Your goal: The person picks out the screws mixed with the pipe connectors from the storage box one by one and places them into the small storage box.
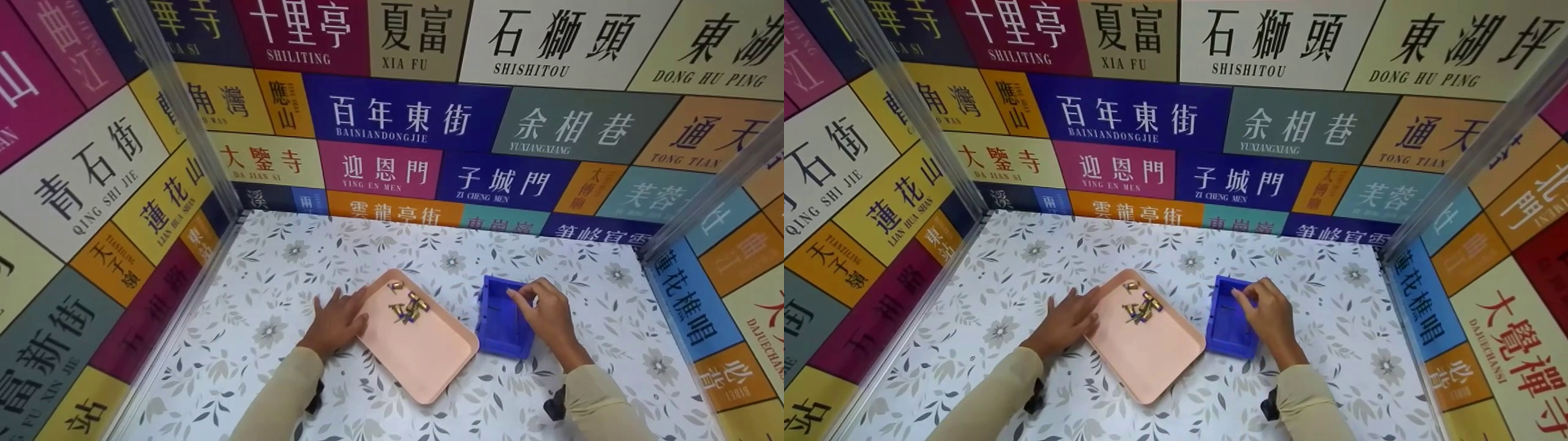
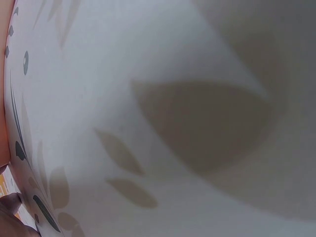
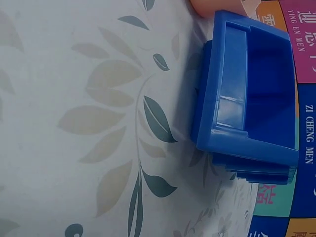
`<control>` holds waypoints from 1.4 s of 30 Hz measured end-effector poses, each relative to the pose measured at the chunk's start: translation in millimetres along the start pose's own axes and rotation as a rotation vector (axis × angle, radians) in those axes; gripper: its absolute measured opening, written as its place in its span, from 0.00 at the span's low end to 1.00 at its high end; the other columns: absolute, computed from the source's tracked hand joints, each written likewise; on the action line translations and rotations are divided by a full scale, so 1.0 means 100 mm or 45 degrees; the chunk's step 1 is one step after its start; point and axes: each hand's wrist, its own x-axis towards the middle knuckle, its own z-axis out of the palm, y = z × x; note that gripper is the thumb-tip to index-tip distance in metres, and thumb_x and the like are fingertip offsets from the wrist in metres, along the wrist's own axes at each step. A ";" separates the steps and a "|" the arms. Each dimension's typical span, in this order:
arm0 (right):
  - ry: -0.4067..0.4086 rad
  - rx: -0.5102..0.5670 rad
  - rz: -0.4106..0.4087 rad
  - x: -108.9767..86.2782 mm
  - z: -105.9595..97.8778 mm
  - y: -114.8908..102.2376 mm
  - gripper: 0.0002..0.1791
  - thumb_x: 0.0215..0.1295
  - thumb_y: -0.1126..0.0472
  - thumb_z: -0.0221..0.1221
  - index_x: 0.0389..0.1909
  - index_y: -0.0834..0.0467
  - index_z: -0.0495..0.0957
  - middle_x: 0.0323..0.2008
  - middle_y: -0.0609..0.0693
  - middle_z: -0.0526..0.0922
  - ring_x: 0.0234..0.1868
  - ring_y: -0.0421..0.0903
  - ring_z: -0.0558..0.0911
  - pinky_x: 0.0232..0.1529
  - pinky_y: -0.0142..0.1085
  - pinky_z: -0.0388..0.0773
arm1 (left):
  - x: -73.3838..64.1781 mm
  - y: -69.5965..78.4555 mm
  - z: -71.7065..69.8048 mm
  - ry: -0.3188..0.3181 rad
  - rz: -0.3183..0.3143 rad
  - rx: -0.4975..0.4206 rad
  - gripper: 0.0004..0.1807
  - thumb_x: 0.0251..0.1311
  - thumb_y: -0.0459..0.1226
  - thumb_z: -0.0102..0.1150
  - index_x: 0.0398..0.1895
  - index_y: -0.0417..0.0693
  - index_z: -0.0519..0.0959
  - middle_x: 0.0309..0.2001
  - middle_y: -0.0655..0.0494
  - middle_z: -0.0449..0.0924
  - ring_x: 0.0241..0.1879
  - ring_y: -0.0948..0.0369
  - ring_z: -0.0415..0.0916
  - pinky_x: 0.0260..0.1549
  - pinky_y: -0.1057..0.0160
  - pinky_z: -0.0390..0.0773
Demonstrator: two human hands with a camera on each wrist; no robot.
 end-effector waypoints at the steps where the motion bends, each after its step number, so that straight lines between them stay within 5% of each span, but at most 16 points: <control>1: 0.003 0.003 0.001 0.00 0.00 0.00 0.13 0.54 0.62 0.76 0.23 0.56 0.79 0.25 0.46 0.78 0.25 0.44 0.76 0.28 0.21 0.66 | 0.00 0.00 0.00 -0.010 -0.010 -0.001 0.36 0.73 0.63 0.35 0.82 0.75 0.48 0.76 0.58 0.67 0.81 0.44 0.49 0.72 0.24 0.41; 18: -0.011 0.017 0.049 -0.03 0.01 0.01 0.13 0.54 0.62 0.76 0.23 0.57 0.80 0.25 0.47 0.78 0.26 0.44 0.77 0.29 0.19 0.65 | 0.02 0.01 0.02 -0.059 -0.075 -0.054 0.36 0.72 0.65 0.36 0.81 0.82 0.43 0.79 0.65 0.59 0.82 0.47 0.44 0.74 0.27 0.33; 26: -0.011 0.003 0.041 -0.04 0.00 0.00 0.13 0.54 0.62 0.77 0.23 0.57 0.79 0.25 0.48 0.78 0.26 0.44 0.77 0.29 0.20 0.66 | -0.01 0.00 0.00 -0.007 -0.013 -0.051 0.35 0.73 0.63 0.36 0.82 0.77 0.47 0.78 0.63 0.63 0.81 0.43 0.49 0.73 0.24 0.38; 42: -0.011 0.010 0.032 -0.06 0.10 -0.04 0.12 0.54 0.62 0.76 0.24 0.57 0.80 0.25 0.48 0.78 0.26 0.40 0.76 0.29 0.20 0.68 | 0.00 0.02 0.00 -0.069 -0.088 -0.045 0.36 0.72 0.65 0.35 0.81 0.82 0.43 0.79 0.66 0.59 0.82 0.47 0.43 0.75 0.28 0.34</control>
